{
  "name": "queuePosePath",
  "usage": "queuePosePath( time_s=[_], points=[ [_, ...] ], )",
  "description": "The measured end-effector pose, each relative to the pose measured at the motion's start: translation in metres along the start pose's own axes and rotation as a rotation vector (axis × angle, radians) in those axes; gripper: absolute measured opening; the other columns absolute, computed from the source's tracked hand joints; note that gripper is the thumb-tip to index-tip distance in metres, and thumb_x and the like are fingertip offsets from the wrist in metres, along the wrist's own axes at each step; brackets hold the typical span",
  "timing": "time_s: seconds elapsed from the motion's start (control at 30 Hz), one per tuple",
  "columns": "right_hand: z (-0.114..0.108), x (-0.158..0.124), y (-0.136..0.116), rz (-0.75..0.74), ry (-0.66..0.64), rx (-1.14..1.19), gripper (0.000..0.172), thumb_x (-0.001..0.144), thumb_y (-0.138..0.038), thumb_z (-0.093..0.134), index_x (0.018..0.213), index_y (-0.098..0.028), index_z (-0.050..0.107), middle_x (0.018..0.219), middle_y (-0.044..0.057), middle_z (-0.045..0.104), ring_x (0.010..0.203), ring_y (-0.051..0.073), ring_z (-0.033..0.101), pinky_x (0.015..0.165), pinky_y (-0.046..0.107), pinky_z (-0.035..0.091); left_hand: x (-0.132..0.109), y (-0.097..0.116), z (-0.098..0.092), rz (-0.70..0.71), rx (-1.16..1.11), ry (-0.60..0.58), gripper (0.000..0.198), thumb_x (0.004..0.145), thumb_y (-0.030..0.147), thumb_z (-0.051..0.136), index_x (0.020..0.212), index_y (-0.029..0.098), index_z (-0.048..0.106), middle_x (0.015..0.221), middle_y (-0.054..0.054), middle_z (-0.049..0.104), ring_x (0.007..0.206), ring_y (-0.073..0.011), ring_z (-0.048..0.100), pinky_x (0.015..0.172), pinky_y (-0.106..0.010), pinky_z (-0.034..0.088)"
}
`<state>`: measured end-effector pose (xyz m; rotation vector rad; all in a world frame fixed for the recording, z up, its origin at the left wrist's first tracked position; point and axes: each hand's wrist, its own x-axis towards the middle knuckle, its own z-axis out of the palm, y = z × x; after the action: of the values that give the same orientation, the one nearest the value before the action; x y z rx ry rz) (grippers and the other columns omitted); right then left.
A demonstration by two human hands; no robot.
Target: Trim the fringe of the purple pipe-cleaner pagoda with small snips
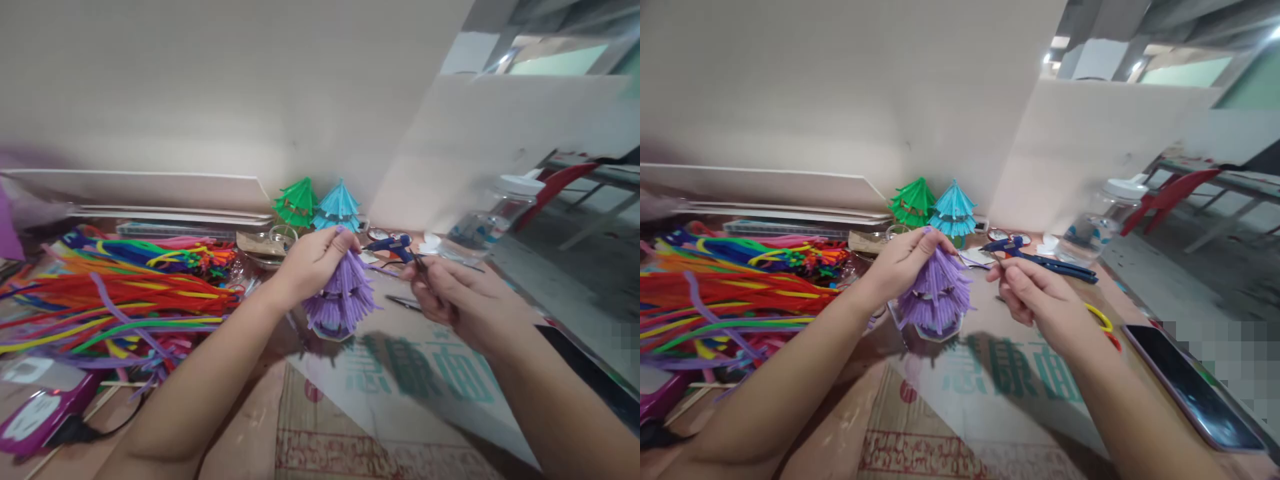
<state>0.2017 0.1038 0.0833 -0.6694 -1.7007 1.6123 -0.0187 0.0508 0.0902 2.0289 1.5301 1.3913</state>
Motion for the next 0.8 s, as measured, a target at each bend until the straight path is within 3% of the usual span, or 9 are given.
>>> queuePosePath(
  time_s=[0.23,0.43,0.8],
  points=[
    [0.002,0.001,0.002,0.006,0.004,-0.046,0.059,0.070,-0.070,0.072,0.093,-0.015,0.066,0.053,-0.006,0.040,0.041,0.007,0.029,0.039,0.023,0.016,-0.001,-0.001,0.001,0.005,-0.013,-0.005,0.043,0.102,0.043,0.035,0.088,0.018,0.067,0.090,-0.005,0.073,0.088,-0.0196,0.068,0.083,-0.031,0.048],
    [0.003,0.001,0.006,-0.018,-0.031,-0.067,0.054,0.075,-0.067,0.069,0.092,-0.017,0.064,0.056,-0.006,0.040,0.042,0.007,0.027,0.039,0.023,0.014,0.000,-0.002,-0.003,-0.001,0.009,-0.003,0.047,0.101,0.049,0.034,0.088,0.018,0.068,0.089,-0.005,0.074,0.087,-0.0199,0.068,0.081,-0.031,0.049],
    [0.016,-0.003,0.009,-0.020,-0.189,-0.168,0.051,0.083,-0.064,0.061,0.091,-0.014,0.065,0.057,-0.006,0.035,0.047,0.009,0.027,0.040,0.023,0.016,0.009,-0.002,-0.047,0.037,-0.153,0.270,0.052,0.090,0.065,0.048,0.082,0.020,0.071,0.086,-0.005,0.075,0.083,-0.0189,0.069,0.077,-0.031,0.053]
  ],
)
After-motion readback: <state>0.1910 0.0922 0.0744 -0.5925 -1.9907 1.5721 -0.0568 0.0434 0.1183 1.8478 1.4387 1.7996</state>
